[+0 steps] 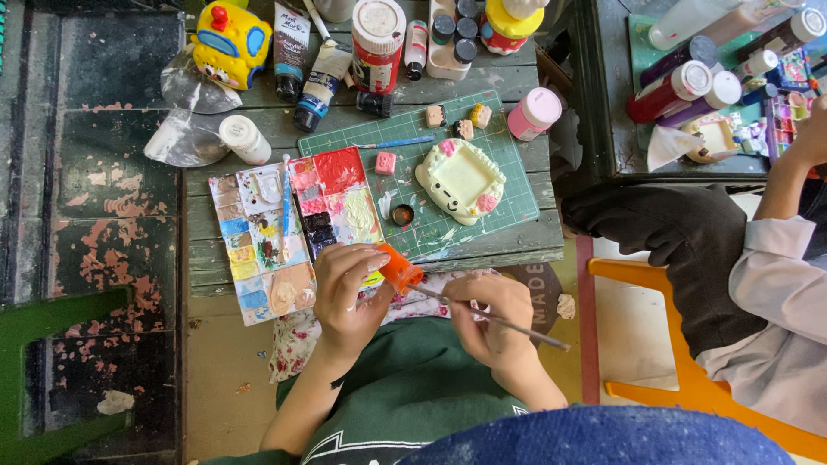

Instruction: The person paints a small ceramic dish with a face and floral details using a fine brush. They dip the brush into a water container and a small paint pot, then apply paint to the dish's features. The person rotates the dish to access different areas while painting.

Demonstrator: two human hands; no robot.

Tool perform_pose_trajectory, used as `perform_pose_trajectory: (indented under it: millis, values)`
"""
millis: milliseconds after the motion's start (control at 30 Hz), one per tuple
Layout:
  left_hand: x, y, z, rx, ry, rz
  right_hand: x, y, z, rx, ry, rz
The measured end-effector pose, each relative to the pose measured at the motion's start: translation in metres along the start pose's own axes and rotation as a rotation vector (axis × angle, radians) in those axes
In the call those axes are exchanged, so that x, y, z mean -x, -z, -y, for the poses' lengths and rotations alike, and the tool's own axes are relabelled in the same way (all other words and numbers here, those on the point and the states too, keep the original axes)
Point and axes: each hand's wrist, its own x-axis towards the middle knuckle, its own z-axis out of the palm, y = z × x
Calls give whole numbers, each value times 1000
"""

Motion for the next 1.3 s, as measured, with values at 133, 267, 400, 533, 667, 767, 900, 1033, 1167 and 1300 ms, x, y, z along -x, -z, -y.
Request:
perform_pose_trajectory:
  millis: [133, 267, 400, 533, 667, 767, 900, 1033, 1167, 1300]
  values:
    - [3, -2, 2, -7, 0, -2, -5, -2, 2, 38, 17, -36]
    - [3, -4, 1, -55, 6, 3, 0, 1, 0, -2, 12, 24]
    - [2, -3, 1, -68, 9, 21, 15, 4, -11, -83, -54, 33]
    - [0, -1, 2, -101, 43, 37, 33, -1, -29, -535, -191, -237]
    - [0, -5, 9, -134, 133, 217, 44, 4, -44, -741, -362, -344]
    - [3, -16, 15, -170, 220, 404, 46, 8, -55, -897, -420, -365]
    - [17, -33, 18, -42, 284, 449, 53, 12, -71, -1026, -490, -383]
    - [25, -56, 23, -37, 263, 472, 60, 7, -109, -894, -594, -463]
    - [24, -74, 27, -69, 271, 507, 70, 1, -150, -721, -636, -490]
    - [19, -79, 34, -65, 292, 537, 92, 0, -174, -598, -641, -380]
